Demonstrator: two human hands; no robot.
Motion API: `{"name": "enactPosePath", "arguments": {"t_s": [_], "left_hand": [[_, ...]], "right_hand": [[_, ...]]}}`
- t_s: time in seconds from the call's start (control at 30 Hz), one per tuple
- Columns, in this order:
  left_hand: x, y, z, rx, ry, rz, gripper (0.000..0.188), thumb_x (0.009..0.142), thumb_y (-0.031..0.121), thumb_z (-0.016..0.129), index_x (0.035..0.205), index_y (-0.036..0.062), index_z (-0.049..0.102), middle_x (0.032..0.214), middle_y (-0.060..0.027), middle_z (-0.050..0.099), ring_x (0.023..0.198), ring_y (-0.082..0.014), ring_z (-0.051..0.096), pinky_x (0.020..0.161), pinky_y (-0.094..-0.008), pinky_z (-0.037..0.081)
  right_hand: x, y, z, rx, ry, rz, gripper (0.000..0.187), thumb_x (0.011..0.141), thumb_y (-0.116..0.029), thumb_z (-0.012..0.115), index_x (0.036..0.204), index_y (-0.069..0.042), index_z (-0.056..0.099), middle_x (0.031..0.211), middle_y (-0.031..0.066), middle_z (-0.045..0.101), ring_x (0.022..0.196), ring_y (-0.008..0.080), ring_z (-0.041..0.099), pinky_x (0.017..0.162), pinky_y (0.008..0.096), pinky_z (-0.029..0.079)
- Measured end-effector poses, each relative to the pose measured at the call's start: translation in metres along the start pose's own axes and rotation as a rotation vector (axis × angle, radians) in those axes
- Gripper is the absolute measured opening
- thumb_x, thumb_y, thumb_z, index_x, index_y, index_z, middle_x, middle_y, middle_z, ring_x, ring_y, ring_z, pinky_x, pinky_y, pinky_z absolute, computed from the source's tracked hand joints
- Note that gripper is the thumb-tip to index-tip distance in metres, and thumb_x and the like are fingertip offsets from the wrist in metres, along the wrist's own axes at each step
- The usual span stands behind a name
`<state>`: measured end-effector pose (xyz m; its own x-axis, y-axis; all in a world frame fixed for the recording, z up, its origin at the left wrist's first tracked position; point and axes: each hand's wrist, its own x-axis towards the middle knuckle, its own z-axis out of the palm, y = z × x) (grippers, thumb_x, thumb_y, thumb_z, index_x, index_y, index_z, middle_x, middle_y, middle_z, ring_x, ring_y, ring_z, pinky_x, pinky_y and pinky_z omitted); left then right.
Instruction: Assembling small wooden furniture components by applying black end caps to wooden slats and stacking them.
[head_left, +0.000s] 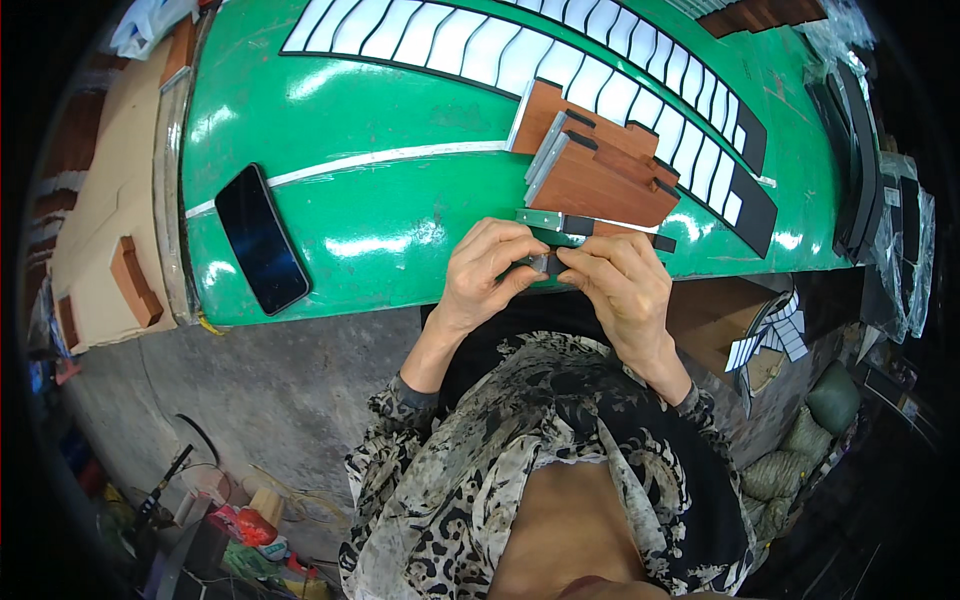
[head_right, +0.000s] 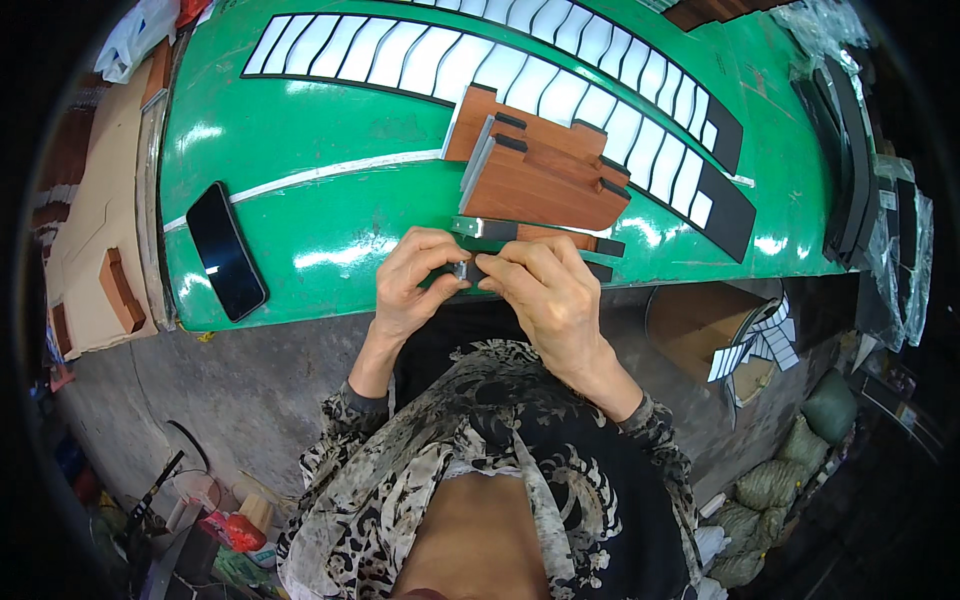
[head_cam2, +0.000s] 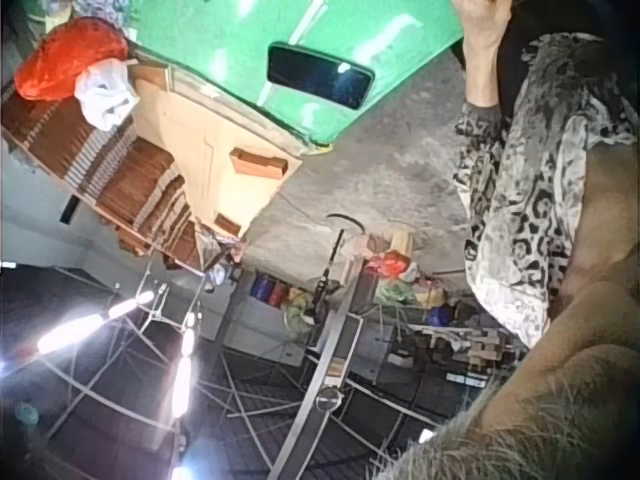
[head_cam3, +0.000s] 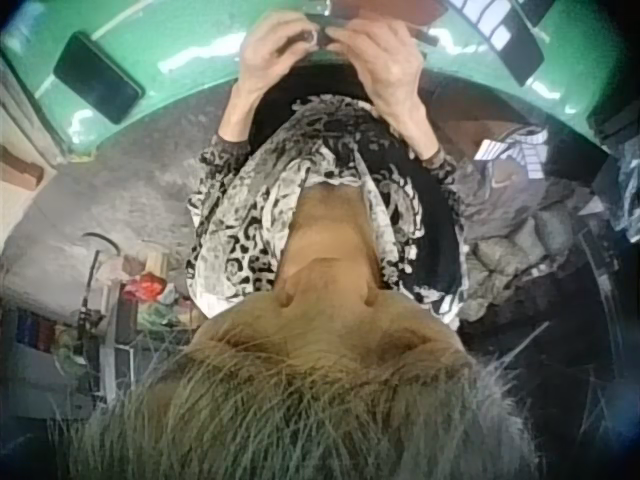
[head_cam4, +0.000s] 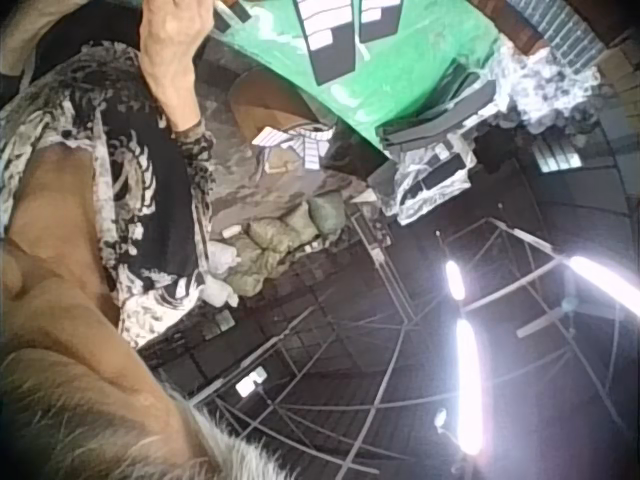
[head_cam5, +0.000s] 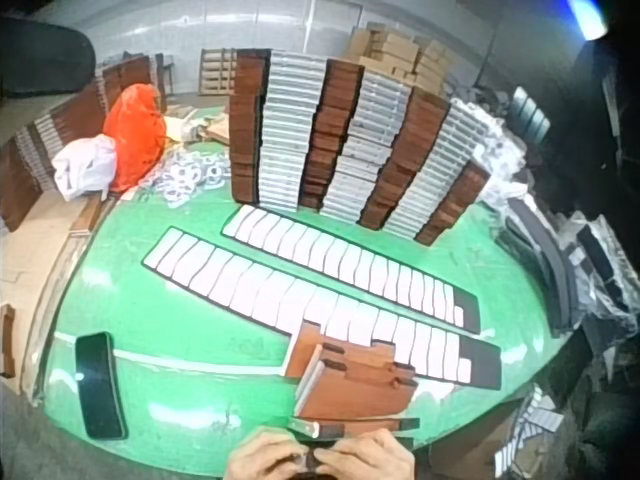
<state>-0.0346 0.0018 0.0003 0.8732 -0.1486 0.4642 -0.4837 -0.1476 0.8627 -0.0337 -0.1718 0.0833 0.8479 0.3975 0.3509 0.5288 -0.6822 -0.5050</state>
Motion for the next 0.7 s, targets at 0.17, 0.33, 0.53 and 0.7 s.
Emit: {"name": "enactPosePath", "arguments": {"t_s": [0.17, 0.33, 0.53, 0.7], "left_hand": [[-0.001, -0.001, 0.001, -0.002, -0.01, 0.008, 0.027, 0.07, 0.01, 0.075, 0.093, 0.0015, 0.065, 0.09, -0.0095, 0.062, 0.083, -0.0241, 0.06, 0.069, -0.0318, 0.048], [-0.002, 0.002, 0.002, -0.002, -0.01, -0.025, 0.025, 0.071, 0.008, 0.075, 0.092, 0.0012, 0.064, 0.09, -0.01, 0.063, 0.083, -0.0236, 0.06, 0.069, -0.0314, 0.048], [0.002, 0.003, 0.003, 0.009, -0.01, -0.035, 0.024, 0.071, 0.006, 0.075, 0.092, 0.0007, 0.064, 0.091, -0.0105, 0.063, 0.084, -0.0225, 0.06, 0.07, -0.0301, 0.049], [0.004, 0.002, 0.001, 0.02, -0.001, -0.053, 0.025, 0.071, 0.006, 0.075, 0.092, 0.0004, 0.064, 0.091, -0.0107, 0.063, 0.084, -0.0219, 0.061, 0.071, -0.0301, 0.049]], "right_hand": [[-0.004, 0.003, 0.001, 0.007, 0.012, -0.001, 0.035, 0.059, -0.007, 0.077, 0.092, -0.005, 0.068, 0.084, 0.0046, 0.061, 0.076, 0.0222, 0.055, 0.065, 0.032, 0.048], [-0.011, 0.007, -0.009, 0.089, 0.074, 0.073, 0.044, 0.058, -0.011, 0.078, 0.1, -0.003, 0.067, 0.091, 0.0071, 0.064, 0.082, 0.0241, 0.058, 0.069, 0.0339, 0.05], [-0.022, 0.015, -0.007, 0.06, 0.031, 0.073, 0.041, 0.063, -0.006, 0.077, 0.102, -0.004, 0.066, 0.094, 0.0075, 0.063, 0.079, 0.024, 0.059, 0.067, 0.0332, 0.05], [-0.014, 0.014, 0.004, 0.042, 0.055, 0.049, 0.037, 0.063, -0.007, 0.077, 0.098, -0.004, 0.066, 0.09, 0.0072, 0.063, 0.078, 0.0235, 0.059, 0.064, 0.033, 0.05]]}}
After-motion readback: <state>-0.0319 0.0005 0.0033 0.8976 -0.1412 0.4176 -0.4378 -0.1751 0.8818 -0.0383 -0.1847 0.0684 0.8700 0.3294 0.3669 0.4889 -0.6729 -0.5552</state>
